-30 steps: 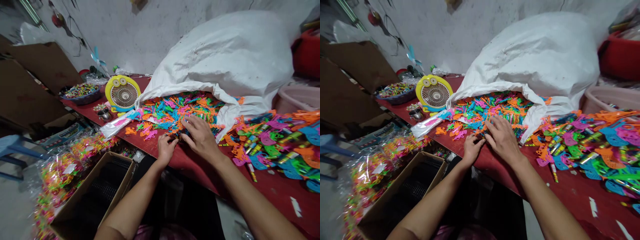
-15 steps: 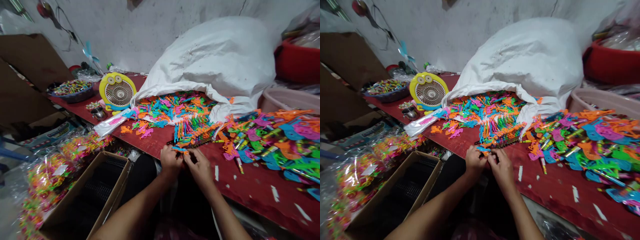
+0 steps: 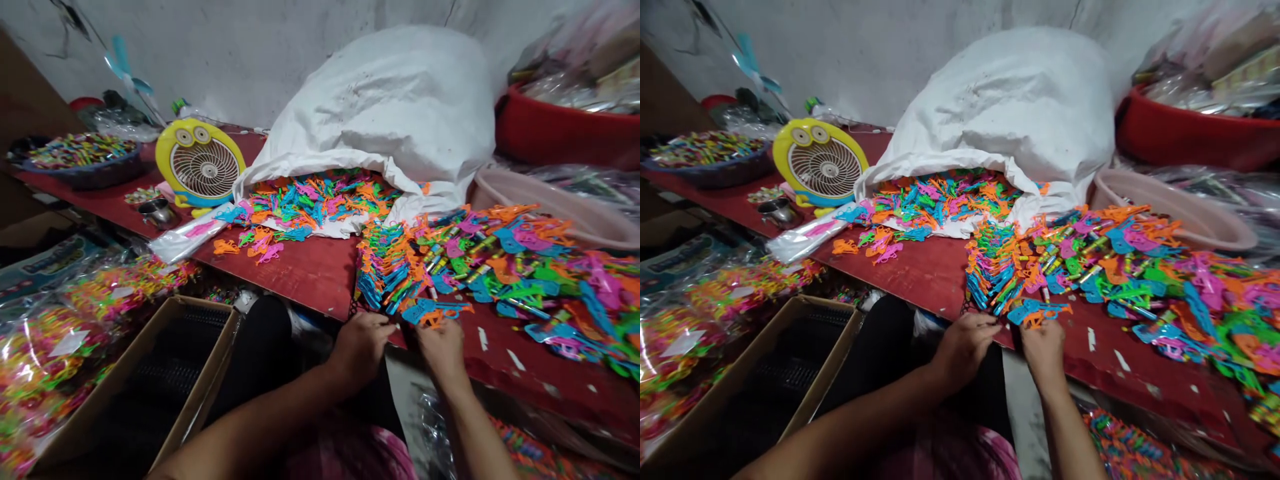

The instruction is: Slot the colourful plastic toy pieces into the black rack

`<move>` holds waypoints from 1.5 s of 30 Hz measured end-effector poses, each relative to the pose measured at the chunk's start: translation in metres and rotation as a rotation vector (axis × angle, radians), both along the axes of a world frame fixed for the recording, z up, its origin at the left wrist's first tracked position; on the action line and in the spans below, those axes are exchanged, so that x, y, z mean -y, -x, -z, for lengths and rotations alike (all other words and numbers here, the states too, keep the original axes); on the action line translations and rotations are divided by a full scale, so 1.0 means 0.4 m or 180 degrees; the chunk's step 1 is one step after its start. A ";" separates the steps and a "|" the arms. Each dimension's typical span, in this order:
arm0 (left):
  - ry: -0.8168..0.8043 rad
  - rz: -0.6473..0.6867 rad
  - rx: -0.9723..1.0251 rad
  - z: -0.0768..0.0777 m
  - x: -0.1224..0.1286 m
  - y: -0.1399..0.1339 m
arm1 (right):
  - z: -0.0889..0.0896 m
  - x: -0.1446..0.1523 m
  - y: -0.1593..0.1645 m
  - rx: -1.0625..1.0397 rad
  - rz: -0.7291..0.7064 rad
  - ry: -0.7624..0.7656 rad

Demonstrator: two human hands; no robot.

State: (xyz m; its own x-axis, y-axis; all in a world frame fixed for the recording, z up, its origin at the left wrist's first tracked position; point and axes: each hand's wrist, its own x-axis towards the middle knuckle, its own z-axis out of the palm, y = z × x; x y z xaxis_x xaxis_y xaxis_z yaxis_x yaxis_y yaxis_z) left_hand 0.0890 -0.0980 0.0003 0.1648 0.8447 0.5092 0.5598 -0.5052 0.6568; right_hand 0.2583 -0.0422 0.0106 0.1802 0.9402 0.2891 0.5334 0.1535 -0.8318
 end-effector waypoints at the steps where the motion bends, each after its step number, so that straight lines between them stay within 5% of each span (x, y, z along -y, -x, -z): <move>1: -0.0075 -0.0155 0.0119 0.002 0.001 0.010 | 0.001 -0.001 -0.001 -0.0047 0.0108 0.0013; 5: 0.0163 -0.0695 -0.0040 0.004 -0.003 0.039 | 0.006 0.007 0.012 -0.0244 0.0289 -0.0064; 13: 0.0058 -0.0429 -0.0124 0.036 -0.029 0.056 | 0.008 0.029 0.058 -0.0405 -0.0188 -0.0510; 20: 0.0106 -0.0335 -0.0245 0.025 -0.027 0.063 | 0.007 0.049 0.047 0.1362 -0.0396 -0.0659; 27: 0.0041 0.0025 -0.0080 0.024 -0.036 0.090 | 0.012 0.047 0.071 0.1895 -0.0332 -0.0986; 34: -0.0502 -0.0325 0.0095 -0.059 0.035 0.047 | 0.016 0.034 0.088 0.2170 -0.0390 -0.0882; 39: -0.0491 -0.0830 -0.0465 -0.114 -0.009 0.001 | -0.001 0.033 0.118 0.1944 -0.0358 -0.0685; 45: -0.0724 -0.0918 -0.0333 -0.121 -0.051 0.044 | 0.017 0.020 0.145 0.1694 -0.0554 -0.0908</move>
State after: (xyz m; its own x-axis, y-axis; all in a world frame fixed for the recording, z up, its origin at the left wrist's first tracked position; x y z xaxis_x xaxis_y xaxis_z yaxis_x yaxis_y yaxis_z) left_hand 0.0713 -0.0775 0.0488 -0.0022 0.7314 0.6820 0.7583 -0.4434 0.4779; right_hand 0.2005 -0.0502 0.0037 -0.2061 0.8155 0.5408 0.8104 0.4520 -0.3727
